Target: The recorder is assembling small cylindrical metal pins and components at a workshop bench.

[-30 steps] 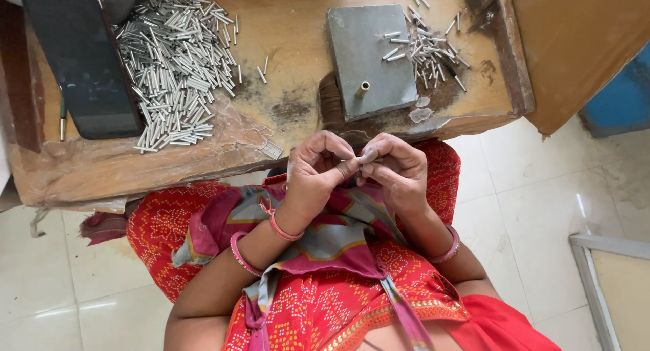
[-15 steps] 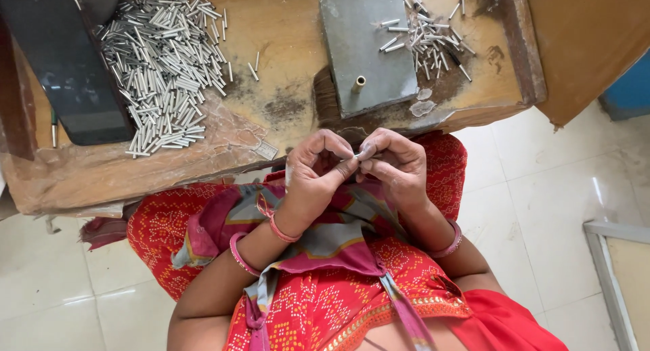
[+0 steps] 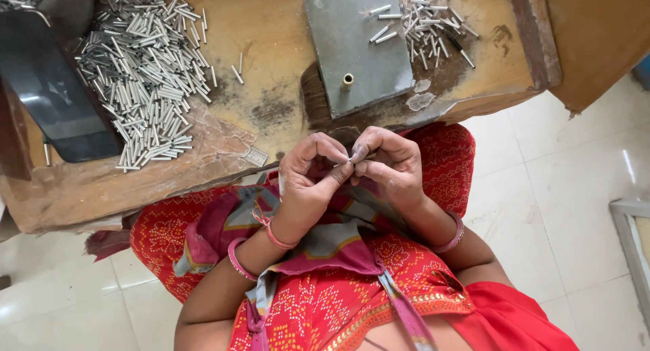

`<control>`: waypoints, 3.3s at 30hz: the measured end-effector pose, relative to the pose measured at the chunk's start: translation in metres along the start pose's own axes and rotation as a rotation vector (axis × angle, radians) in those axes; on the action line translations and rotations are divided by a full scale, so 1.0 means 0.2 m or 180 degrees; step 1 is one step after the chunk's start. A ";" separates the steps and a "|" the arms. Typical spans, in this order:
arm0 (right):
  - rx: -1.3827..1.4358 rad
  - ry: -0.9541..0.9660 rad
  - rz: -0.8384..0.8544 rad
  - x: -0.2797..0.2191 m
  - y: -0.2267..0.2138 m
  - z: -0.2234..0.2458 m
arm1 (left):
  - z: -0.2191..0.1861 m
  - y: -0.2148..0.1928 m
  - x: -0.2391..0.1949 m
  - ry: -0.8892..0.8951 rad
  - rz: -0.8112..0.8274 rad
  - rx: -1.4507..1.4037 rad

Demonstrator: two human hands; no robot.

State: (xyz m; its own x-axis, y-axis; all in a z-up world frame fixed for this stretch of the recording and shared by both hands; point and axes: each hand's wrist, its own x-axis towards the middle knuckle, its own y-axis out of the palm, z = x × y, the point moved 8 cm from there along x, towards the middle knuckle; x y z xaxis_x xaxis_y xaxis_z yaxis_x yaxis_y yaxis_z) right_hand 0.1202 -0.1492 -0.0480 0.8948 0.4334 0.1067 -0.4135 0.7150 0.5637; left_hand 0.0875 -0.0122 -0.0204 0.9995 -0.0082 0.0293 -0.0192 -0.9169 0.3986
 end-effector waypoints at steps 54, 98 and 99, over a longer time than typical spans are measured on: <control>-0.0110 0.0023 0.0330 0.00 -0.04 0.01 | -0.07 0.07 0.04 0.0317 0.0261 0.1332; 0.0199 0.0180 0.0216 -0.03 -0.07 -0.03 | -0.09 0.10 0.03 0.0588 0.0188 0.1672; 0.0203 0.0198 0.0144 -0.03 -0.07 -0.03 | -0.10 0.10 0.02 0.0609 0.0137 0.1668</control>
State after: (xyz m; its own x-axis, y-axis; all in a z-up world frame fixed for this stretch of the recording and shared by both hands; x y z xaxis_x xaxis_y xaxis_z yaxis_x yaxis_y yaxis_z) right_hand 0.1201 -0.1595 -0.0611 0.8625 0.4992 0.0833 -0.4400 0.6584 0.6107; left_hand 0.0910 -0.0230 0.0055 0.9750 -0.0221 0.2209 0.0033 -0.9935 -0.1141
